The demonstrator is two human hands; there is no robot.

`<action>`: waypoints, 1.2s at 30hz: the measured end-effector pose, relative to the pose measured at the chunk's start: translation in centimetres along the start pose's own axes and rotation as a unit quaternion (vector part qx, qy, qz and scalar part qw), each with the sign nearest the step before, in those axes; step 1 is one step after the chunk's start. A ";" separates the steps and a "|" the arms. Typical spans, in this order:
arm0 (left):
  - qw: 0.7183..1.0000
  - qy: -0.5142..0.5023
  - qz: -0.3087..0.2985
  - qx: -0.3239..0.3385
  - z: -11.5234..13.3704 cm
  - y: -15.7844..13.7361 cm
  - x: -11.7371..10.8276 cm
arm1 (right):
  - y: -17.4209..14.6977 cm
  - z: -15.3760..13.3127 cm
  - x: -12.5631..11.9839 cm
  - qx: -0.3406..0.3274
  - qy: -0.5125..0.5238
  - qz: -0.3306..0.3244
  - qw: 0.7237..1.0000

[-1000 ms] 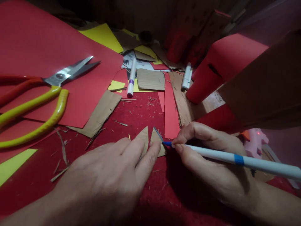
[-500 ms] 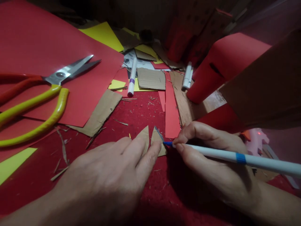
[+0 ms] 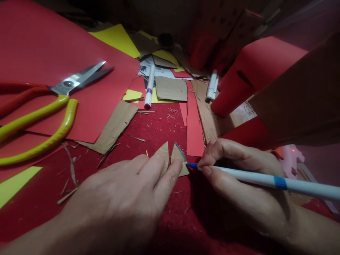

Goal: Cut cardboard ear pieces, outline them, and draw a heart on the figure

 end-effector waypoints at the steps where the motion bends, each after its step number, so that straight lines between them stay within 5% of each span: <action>1: 1.000 0.003 0.002 -0.003 0.0 0.0 0.0 | 0.0 0.0 0.0 -0.002 0.004 0.003 1.000; 11: 1.000 0.016 -0.020 0.018 0.1 0.2 0.2 | 0.0 0.5 0.0 0.038 0.023 -0.004 0.999; 18: 0.999 -0.045 0.006 -0.027 -0.4 -0.6 0.9 | -0.1 0.3 0.2 0.010 -0.021 -0.013 1.000; 30: 1.000 -0.008 -0.017 0.006 0.0 -0.3 0.7 | 0.0 0.0 0.2 -0.003 0.003 -0.013 1.000; 36: 1.000 0.007 -0.016 -0.001 -0.1 -0.2 0.4 | 0.5 1.0 0.2 0.064 0.069 -0.025 0.995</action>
Point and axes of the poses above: each hand's wrist, its own y-axis towards the middle knuckle, its own x-axis out of the palm, z = x × y, the point moved 10 cm from there along y, towards the middle knuckle, and after that the axes turned 14 degrees about -z, right-handed, at the moved point
